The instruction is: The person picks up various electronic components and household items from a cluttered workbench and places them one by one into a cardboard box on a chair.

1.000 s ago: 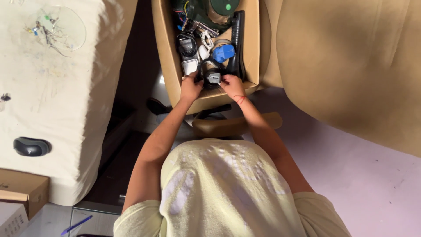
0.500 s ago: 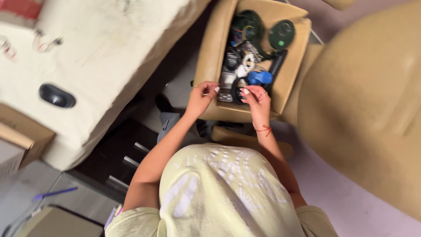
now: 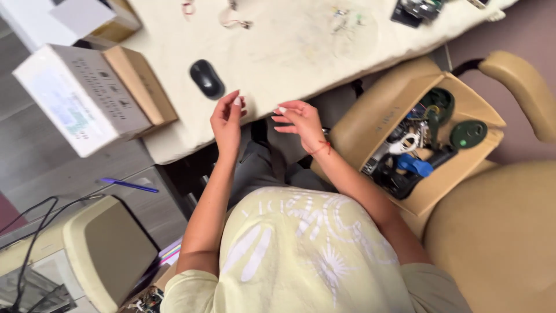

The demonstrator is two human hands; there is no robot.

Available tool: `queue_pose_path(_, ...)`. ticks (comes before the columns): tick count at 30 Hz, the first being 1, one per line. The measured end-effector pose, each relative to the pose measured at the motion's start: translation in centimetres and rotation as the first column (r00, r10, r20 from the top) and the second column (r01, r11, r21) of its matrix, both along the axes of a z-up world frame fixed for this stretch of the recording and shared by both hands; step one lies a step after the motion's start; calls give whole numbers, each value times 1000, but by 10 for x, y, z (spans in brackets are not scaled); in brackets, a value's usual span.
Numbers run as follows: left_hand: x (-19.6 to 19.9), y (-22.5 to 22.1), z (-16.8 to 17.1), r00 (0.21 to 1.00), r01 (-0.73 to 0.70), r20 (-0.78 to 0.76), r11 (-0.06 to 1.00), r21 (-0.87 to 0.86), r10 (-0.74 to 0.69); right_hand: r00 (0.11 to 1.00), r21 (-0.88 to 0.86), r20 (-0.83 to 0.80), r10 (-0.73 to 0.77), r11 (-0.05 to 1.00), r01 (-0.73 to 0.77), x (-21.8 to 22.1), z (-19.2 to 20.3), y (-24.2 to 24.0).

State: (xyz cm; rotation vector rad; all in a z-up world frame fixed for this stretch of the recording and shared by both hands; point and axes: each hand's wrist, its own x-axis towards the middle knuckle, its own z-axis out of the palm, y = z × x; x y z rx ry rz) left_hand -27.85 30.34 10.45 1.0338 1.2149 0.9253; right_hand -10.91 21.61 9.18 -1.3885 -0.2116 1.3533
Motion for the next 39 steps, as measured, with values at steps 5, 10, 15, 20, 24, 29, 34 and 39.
queue_pose_path(5, -57, 55, -71, 977, -182, -105, 982, 41, 185, 991, -25, 84, 104, 994, -102, -45, -31, 83)
queue_pose_path(10, -81, 91, -112, 962, -237, -165, 967, -94, 220, 973, -49, 142, 184, 983, -179, -68, -62, 139)
queue_pose_path(15, -81, 110, -107, 980, -151, -168, 948, -281, 106, 939, -155, 162, 303, 948, -279, -77, -61, 175)
queue_pose_path(20, -79, 122, -114, 990, -111, -114, 938, -328, 78, 946, -230, 139, 293, 939, -257, -76, -74, 196)
queue_pose_path(24, -77, 124, -99, 998, -52, -62, 934, -353, 32, 951, -266, 84, 296, 927, -265, -76, -61, 198)
queue_pose_path(29, -75, 129, -70, 997, 15, 73, 930, -366, 13, 963, -232, 4, 270, 937, -262, -68, -36, 185)
queue_pose_path(34, -60, 127, -52, 983, 139, 162, 921, -365, -84, 983, -185, -26, 184, 965, -186, -56, -46, 155)
queue_pose_path(39, -33, 114, -56, 926, 327, 291, 893, -308, -239, 998, -121, -64, -10, 993, 2, -32, -45, 117)
